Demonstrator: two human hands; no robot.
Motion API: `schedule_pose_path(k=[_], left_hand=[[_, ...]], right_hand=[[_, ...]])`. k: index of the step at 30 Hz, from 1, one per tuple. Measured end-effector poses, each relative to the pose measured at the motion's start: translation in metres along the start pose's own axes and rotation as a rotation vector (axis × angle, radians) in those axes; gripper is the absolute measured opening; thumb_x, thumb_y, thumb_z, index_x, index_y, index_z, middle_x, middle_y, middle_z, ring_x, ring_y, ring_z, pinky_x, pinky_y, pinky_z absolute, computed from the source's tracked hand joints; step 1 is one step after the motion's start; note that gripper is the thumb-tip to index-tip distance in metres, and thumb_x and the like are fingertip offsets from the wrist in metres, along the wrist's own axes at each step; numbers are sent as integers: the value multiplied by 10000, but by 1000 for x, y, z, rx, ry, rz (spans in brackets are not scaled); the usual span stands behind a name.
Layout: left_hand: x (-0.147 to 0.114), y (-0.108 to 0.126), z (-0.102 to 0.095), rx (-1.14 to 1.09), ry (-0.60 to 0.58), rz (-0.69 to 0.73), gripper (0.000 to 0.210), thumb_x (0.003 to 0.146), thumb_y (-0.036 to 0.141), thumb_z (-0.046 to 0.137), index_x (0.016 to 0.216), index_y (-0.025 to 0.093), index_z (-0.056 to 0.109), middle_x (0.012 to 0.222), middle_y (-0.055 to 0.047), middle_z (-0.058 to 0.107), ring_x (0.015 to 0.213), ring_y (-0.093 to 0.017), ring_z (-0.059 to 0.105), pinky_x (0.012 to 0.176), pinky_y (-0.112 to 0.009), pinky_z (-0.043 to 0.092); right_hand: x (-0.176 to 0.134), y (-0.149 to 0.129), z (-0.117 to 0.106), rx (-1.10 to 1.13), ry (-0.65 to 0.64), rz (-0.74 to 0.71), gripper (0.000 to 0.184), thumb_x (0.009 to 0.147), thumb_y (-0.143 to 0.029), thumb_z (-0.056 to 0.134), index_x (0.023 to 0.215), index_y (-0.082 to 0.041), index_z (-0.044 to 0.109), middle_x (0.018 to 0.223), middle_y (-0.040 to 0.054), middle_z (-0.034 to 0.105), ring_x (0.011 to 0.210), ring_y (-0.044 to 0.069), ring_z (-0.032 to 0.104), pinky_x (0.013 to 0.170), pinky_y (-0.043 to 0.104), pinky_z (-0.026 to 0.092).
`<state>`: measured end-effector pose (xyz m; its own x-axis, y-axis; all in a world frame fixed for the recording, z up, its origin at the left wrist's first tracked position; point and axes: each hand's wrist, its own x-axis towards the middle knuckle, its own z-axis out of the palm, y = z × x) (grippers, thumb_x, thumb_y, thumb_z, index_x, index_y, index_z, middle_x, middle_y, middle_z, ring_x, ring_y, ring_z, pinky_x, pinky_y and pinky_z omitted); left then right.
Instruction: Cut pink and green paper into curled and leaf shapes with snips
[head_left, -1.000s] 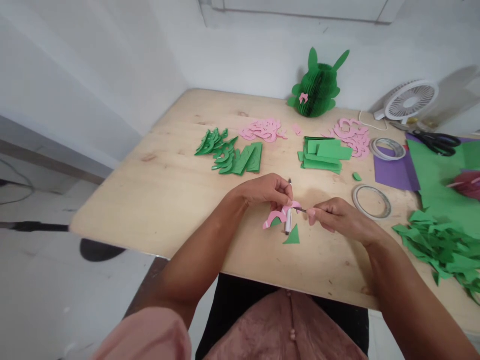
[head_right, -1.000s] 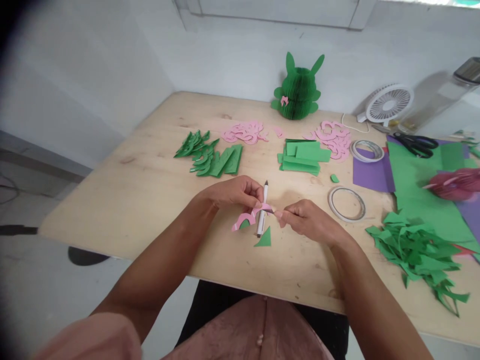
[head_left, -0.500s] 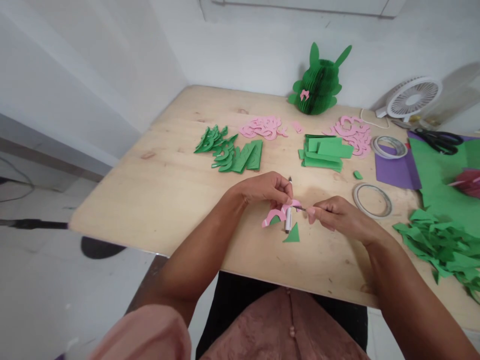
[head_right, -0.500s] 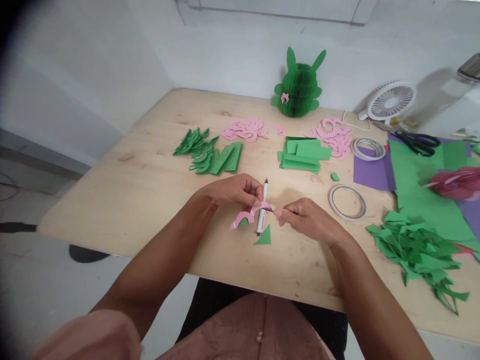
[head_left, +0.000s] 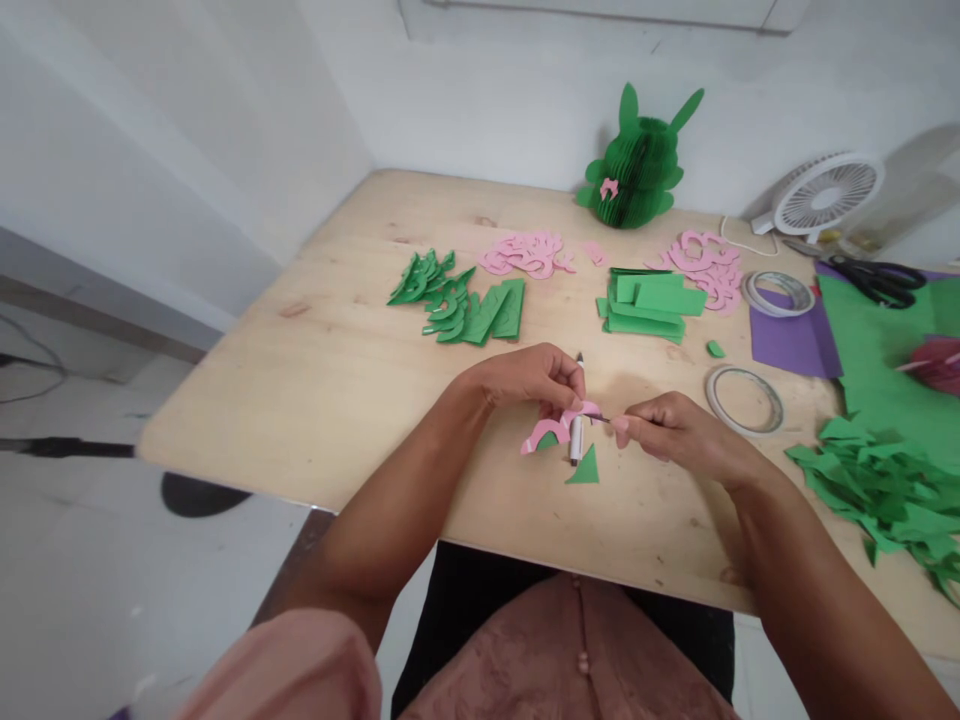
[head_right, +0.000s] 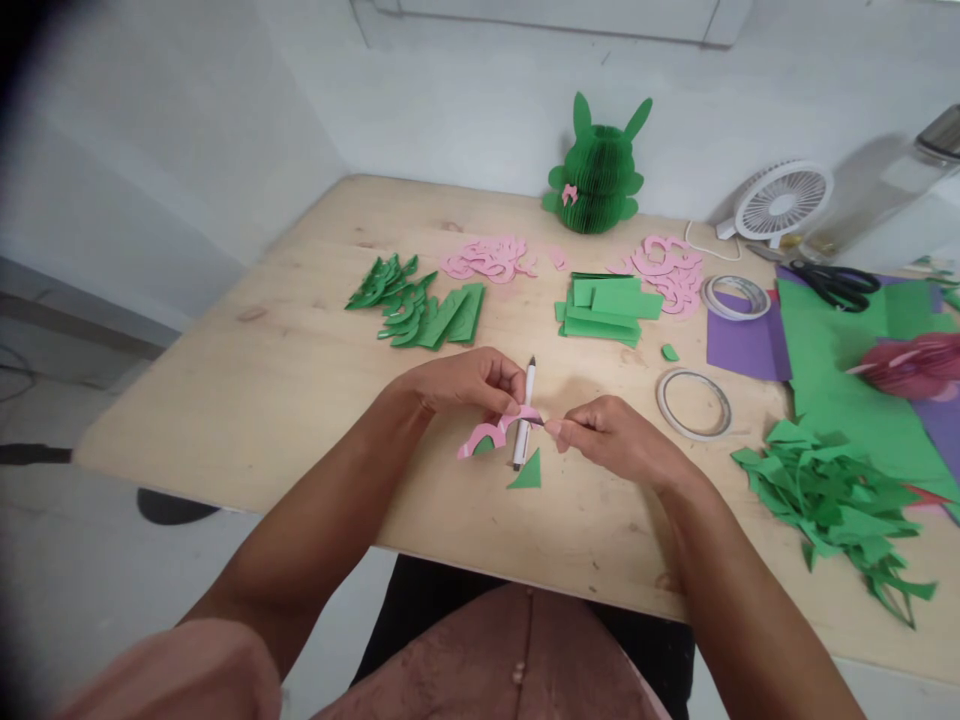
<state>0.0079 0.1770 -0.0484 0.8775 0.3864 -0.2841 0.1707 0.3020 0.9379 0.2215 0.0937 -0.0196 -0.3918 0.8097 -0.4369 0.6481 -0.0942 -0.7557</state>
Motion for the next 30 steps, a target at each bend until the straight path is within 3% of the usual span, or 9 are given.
schedule_pose_path(k=[23, 30], left_hand=[[-1, 0, -1, 0, -79, 10, 80, 681, 153, 687, 702, 108, 625, 545, 9, 645, 417, -80, 573, 439, -164, 459], [-1, -1, 0, -2, -48, 27, 79, 685, 149, 680, 703, 102, 619, 544, 4, 647, 405, -85, 570, 418, -167, 452]], right_hand=[[1, 2, 1, -37, -18, -37, 344, 828, -423, 522, 657, -142, 626, 503, -59, 302, 463, 75, 236, 431, 229, 191], [1, 4, 2, -47, -6, -46, 335, 833, -412, 522, 663, -144, 627, 509, -57, 287, 464, 74, 235, 425, 225, 191]])
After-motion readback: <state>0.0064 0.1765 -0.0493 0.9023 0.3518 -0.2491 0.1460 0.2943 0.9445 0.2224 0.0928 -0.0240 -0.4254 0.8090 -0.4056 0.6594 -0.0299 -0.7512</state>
